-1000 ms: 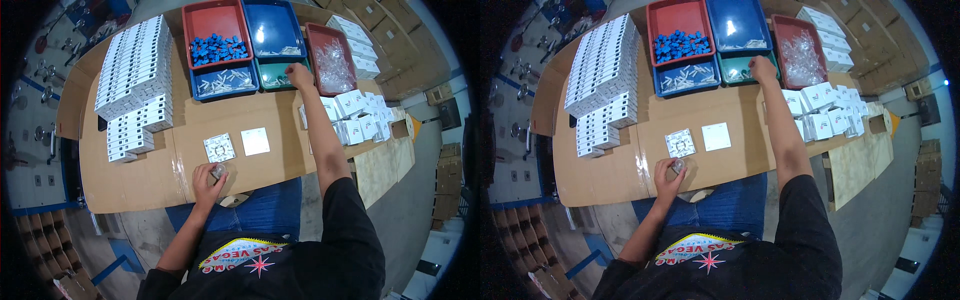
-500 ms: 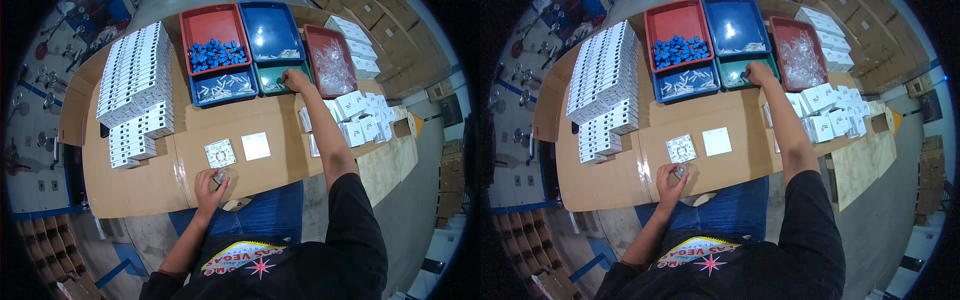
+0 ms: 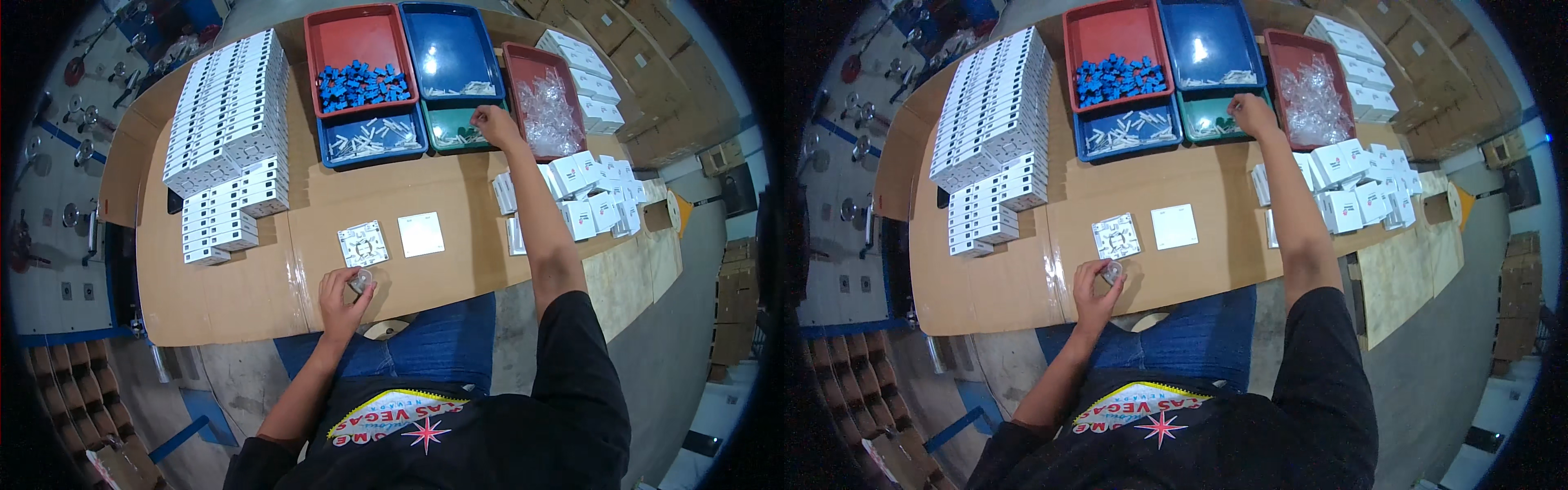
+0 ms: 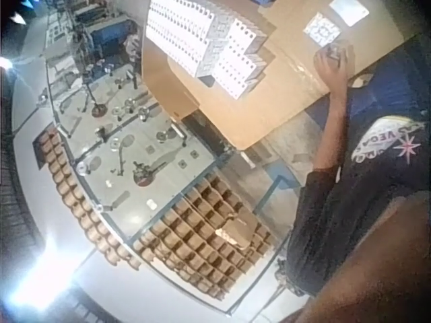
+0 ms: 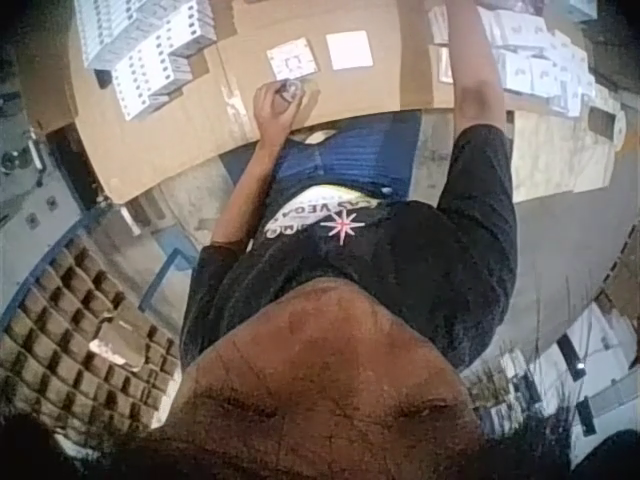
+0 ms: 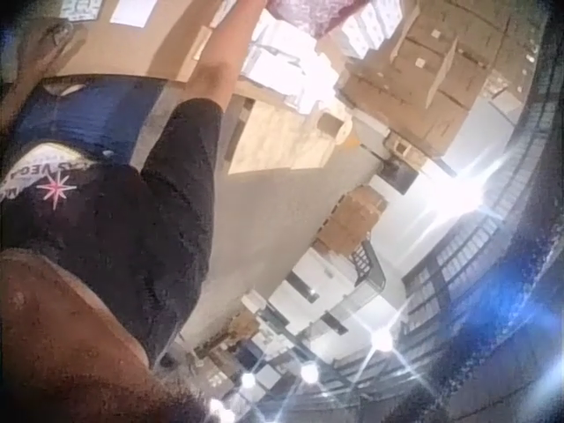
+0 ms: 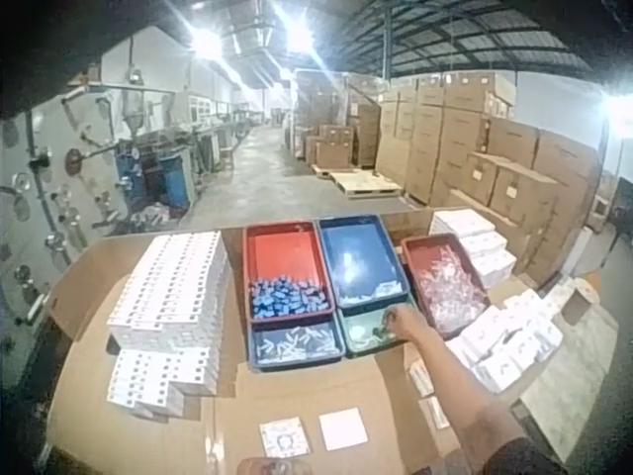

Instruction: The person is assembling small white boxes and filling them with various plastic components from trays.

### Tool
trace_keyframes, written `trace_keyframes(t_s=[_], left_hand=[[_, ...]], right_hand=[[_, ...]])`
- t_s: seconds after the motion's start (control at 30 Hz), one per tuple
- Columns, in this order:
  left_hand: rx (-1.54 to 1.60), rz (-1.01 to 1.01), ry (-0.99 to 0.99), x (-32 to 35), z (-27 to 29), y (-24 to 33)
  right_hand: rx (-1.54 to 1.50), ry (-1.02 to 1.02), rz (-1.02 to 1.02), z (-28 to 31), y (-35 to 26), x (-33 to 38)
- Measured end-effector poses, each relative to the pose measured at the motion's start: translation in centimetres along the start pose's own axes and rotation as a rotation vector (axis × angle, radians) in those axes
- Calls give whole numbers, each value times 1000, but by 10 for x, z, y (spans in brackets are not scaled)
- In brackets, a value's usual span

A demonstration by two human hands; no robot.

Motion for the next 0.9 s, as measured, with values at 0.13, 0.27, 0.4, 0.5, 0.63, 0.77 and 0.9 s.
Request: trace_keyframes(t_s=[0.13,0.27,0.4,0.5,0.63,0.77,0.9], left_hand=[[-25,33,16,2,1,-5],[-22,-6,34,-5,0,1],[-3,-6,22,-8,5,2],[-3,3,7,-8,5,-1],[-2,-23,-20,-5,3,4],[14,-34,7,1,7,2],[45,-46,25,2,9,0]], right_hand=[[-161,-12,54,6,-32,26],[-399,14,112,-5,-73,90],[-750,-176,-8,-44,-127,172],[-822,-271,-67,-64,-171,222],[-878,-328,-161,-88,-209,262],[-686,-252,36,-79,-254,269],[-672,-221,167,-76,-267,275]])
Point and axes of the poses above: each hand's wrist, its own x-axis away from the middle knuckle, its own z-axis out of the back of the hand, y = z × x, the point moved 8 cm from there along -x, towards the middle knuckle, and after that the axes turned 2 degrees about z, right-handed, at the moved point
